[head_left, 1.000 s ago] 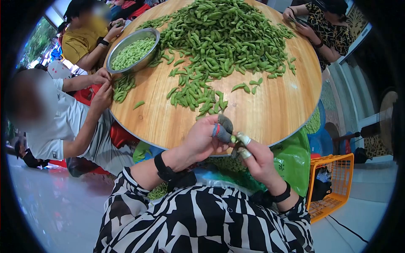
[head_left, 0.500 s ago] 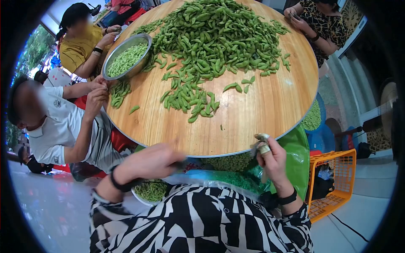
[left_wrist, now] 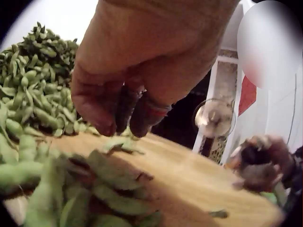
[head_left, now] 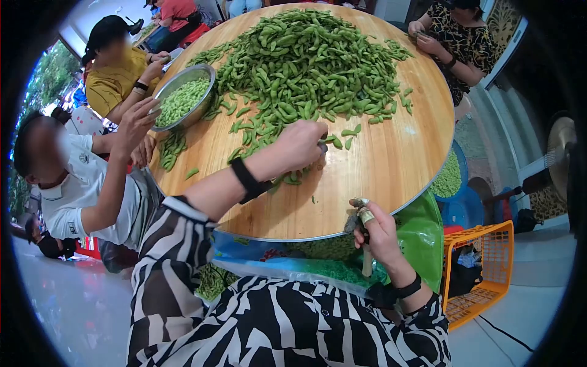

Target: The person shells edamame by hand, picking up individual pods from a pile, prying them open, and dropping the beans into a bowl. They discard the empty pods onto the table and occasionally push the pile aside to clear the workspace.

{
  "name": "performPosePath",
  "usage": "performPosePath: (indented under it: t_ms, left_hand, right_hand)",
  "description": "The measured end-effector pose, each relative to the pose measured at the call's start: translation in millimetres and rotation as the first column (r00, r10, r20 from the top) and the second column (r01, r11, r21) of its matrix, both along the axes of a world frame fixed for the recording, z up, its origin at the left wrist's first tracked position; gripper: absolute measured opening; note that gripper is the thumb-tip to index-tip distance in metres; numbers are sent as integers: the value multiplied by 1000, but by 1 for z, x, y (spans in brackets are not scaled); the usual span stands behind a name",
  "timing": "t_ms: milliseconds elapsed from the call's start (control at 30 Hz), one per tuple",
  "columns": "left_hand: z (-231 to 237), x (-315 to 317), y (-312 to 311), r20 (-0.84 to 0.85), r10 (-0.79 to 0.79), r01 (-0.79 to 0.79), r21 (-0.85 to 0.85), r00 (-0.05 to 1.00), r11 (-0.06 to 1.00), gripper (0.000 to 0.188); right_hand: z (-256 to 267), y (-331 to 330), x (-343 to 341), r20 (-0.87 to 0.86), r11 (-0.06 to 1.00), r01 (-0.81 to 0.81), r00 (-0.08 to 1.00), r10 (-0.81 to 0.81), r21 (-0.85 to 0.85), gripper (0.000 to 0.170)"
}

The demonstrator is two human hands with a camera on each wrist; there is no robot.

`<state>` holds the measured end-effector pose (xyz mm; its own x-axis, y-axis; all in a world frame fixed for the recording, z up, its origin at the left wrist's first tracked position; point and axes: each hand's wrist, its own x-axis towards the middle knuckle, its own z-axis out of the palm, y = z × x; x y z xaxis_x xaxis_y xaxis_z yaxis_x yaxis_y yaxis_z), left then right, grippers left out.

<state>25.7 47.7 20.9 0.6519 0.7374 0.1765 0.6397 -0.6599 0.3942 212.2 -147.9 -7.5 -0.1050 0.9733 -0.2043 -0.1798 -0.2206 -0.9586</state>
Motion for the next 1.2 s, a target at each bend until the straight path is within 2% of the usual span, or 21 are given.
performPosePath:
  t_ms: [67, 133, 200, 233, 267, 300, 333, 400, 433, 500, 533, 600, 633, 667, 733, 800, 967, 1067, 1133, 1167, 1200]
  left_hand:
    - [-19, 7, 7, 19, 14, -14, 40, 1000, 999, 17]
    - [-18, 9, 8, 39, 24, -27, 82, 999, 996, 19]
    - [-12, 1, 4, 54, -27, 31, -89, 998, 996, 17]
    - [4, 1, -8, 52, -34, 38, -92, 998, 995, 17]
    - [27, 1, -28, 181, 106, 1, -507, 978, 862, 16]
    - [38, -1, -45, 234, 286, 34, -825, 929, 564, 14]
    - [35, -3, -56, 236, 283, 38, -825, 930, 564, 14]
    - [28, -8, -78, 483, 254, 299, -795, 838, 528, 14]
    - [26, -10, -87, 485, 256, 301, -797, 836, 524, 14]
    - [25, -13, -103, 472, 319, 322, -847, 822, 424, 16]
    - [23, -14, -108, 472, 324, 322, -848, 820, 421, 16]
    - [20, -14, -114, 527, 364, 341, -817, 768, 464, 19]
    - [21, -15, -116, 526, 383, 342, -824, 760, 452, 22]
    - [19, -17, -117, 527, 385, 343, -823, 758, 452, 22]
    - [10, -20, -117, 588, 325, 362, -757, 740, 545, 22]
    - [9, -23, -117, 605, 318, 368, -740, 730, 563, 21]
    - [4, -28, -120, 664, 291, 385, -676, 689, 629, 20]
    - [1, -27, -121, 714, 305, 401, -636, 630, 660, 20]
    - [2, -32, -117, 622, 417, 434, -773, 663, 463, 23]
    - [1, -34, -116, 623, 417, 435, -773, 662, 463, 23]
    - [-1, -36, -114, 611, 493, 563, -784, 620, 263, 23]
  right_hand:
    - [1, -1, -2, -7, 999, 50, 999, -50, -1, 35]
    - [5, -1, 2, 12, 999, 30, 999, -31, 13, 35]
    - [9, -2, 4, 27, 1000, 14, 1000, -15, 21, 36]
    - [11, -1, 4, 7, 999, 23, 1000, -23, 48, 37]
    - [13, 0, 4, -13, 997, 31, 999, -30, 73, 37]
    - [17, 1, 3, -11, 997, 34, 999, -33, 70, 37]
    - [24, 3, 1, -75, 998, 28, 997, -23, 62, 38]
    - [28, 4, -4, -134, 999, 22, 991, -15, 49, 40]
    - [28, 3, -8, -174, 999, 4, 985, 5, 49, 41]
    - [27, 1, -11, -232, 995, -57, 970, 74, 78, 43]
    - [28, -1, -12, -230, 995, -61, 970, 76, 73, 43]
    - [31, -3, -15, -209, 988, -120, 968, 137, 95, 43]
    - [31, -3, -16, -207, 988, -123, 968, 140, 94, 43]
    - [30, -3, -18, -191, 989, -115, 973, 132, 97, 43]
    - [30, -6, -24, -175, 989, -108, 977, 123, 97, 44]
    - [32, -8, -29, -94, 988, -78, 991, 91, 134, 43]
    - [31, -7, -35, -60, 988, -33, 997, 43, 152, 39]
    - [32, -5, -35, -49, 989, -14, 999, 22, 146, 38]
    - [33, -5, -34, -51, 991, -12, 999, 18, 133, 37]
    - [34, -5, -32, -122, 995, -27, 992, 39, 97, 36]
    - [35, -6, -31, -193, 997, -45, 980, 56, 63, 36]
